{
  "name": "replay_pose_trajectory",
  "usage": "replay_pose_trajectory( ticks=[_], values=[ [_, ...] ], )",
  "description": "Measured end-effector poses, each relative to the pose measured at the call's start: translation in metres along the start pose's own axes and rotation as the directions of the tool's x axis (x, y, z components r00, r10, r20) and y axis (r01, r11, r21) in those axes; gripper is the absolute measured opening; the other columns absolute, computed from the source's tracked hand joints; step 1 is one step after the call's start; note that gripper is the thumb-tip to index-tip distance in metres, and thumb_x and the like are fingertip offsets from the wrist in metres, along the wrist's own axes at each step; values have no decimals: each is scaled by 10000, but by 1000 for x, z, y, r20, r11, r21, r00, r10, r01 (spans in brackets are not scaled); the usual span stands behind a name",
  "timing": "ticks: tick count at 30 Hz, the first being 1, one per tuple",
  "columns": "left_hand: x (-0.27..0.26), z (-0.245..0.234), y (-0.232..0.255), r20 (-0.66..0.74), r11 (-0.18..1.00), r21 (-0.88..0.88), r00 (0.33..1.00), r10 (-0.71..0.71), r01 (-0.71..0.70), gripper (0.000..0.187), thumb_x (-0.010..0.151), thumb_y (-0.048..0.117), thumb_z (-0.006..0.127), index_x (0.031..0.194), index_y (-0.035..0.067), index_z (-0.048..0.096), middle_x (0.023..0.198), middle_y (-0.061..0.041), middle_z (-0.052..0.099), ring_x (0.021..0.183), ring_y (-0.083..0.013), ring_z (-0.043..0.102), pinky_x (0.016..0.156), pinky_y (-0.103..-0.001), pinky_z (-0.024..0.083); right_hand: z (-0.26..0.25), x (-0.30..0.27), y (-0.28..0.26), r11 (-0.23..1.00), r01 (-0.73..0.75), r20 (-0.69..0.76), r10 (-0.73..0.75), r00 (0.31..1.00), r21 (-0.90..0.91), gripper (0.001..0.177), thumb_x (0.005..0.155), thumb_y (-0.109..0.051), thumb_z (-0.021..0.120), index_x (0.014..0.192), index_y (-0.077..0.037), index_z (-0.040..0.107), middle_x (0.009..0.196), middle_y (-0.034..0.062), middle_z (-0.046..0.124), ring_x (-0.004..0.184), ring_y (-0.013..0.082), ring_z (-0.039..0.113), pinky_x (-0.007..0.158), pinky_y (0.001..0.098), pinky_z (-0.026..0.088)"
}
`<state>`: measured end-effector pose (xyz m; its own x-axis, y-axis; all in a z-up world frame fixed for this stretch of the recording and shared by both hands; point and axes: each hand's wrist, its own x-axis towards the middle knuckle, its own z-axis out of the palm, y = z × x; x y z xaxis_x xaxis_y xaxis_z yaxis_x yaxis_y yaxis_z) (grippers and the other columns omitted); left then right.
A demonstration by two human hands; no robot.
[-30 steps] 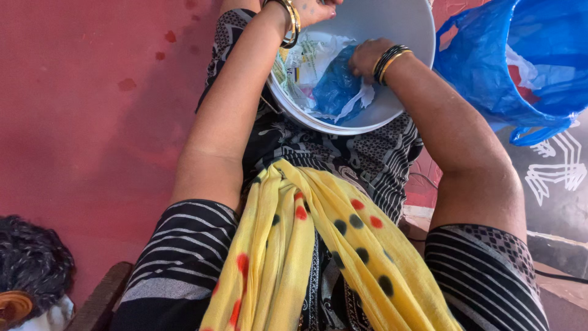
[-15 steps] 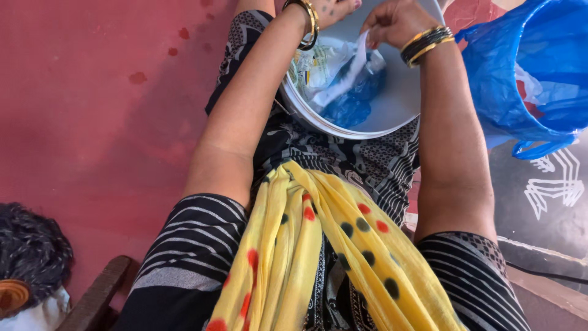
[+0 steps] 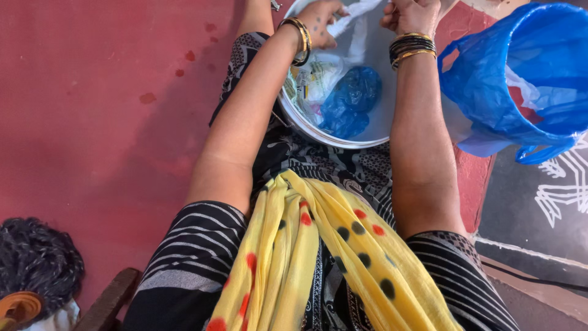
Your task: The person sits on the floor and sorts various items from a white bowl into a blue plastic bag. They handle small packets, papers, and plastic bags one by one, transferring them from the bowl to the bag.
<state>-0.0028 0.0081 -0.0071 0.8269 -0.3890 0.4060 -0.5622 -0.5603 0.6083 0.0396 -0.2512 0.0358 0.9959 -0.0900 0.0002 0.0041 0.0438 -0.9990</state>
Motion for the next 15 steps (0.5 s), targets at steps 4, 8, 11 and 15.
replay_pose_trajectory(
  ticks=[4, 8, 11, 15],
  values=[
    [-3, -12, 1, 91, 895, -401, 981, -174, 195, 457, 858, 39, 712, 1303, 61, 614, 1120, -80, 743, 885, -149, 791, 682, -291, 632, -18, 21, 29, 874, 243, 84, -229, 970, -421, 45, 859, 22, 653, 839, 38, 690, 725, 96, 721, 588, 192, 671, 528, 312, 521],
    [-3, -16, 4, 166, 882, -380, 958, -233, 280, 331, 968, 46, 591, 1294, 58, 650, 1086, -56, 757, 852, -111, 789, 645, -266, 607, -7, 19, 38, 527, 496, 39, -657, 753, -691, 169, 829, -85, 815, 814, 19, 682, 779, 128, 699, 698, 237, 704, 645, 353, 556],
    [-2, -19, 5, 238, 815, -494, 949, -207, 302, 350, 952, 24, 559, 1297, 21, 623, 1072, -65, 749, 833, -116, 778, 620, -257, 587, 8, -8, 26, 580, 634, 139, -673, 727, -511, 244, 907, -93, 823, 942, 51, 629, 917, 182, 681, 825, 268, 678, 741, 383, 534],
    [-3, -24, 7, 219, 749, -598, 957, -188, 284, 377, 904, -1, 594, 1281, -10, 576, 1052, -80, 736, 789, -139, 768, 576, -252, 550, 28, -33, 7, 476, 780, 513, -588, 625, -406, 346, 880, -55, 774, 1170, 66, 632, 1101, 200, 709, 1028, 295, 677, 899, 389, 547]
  ],
)
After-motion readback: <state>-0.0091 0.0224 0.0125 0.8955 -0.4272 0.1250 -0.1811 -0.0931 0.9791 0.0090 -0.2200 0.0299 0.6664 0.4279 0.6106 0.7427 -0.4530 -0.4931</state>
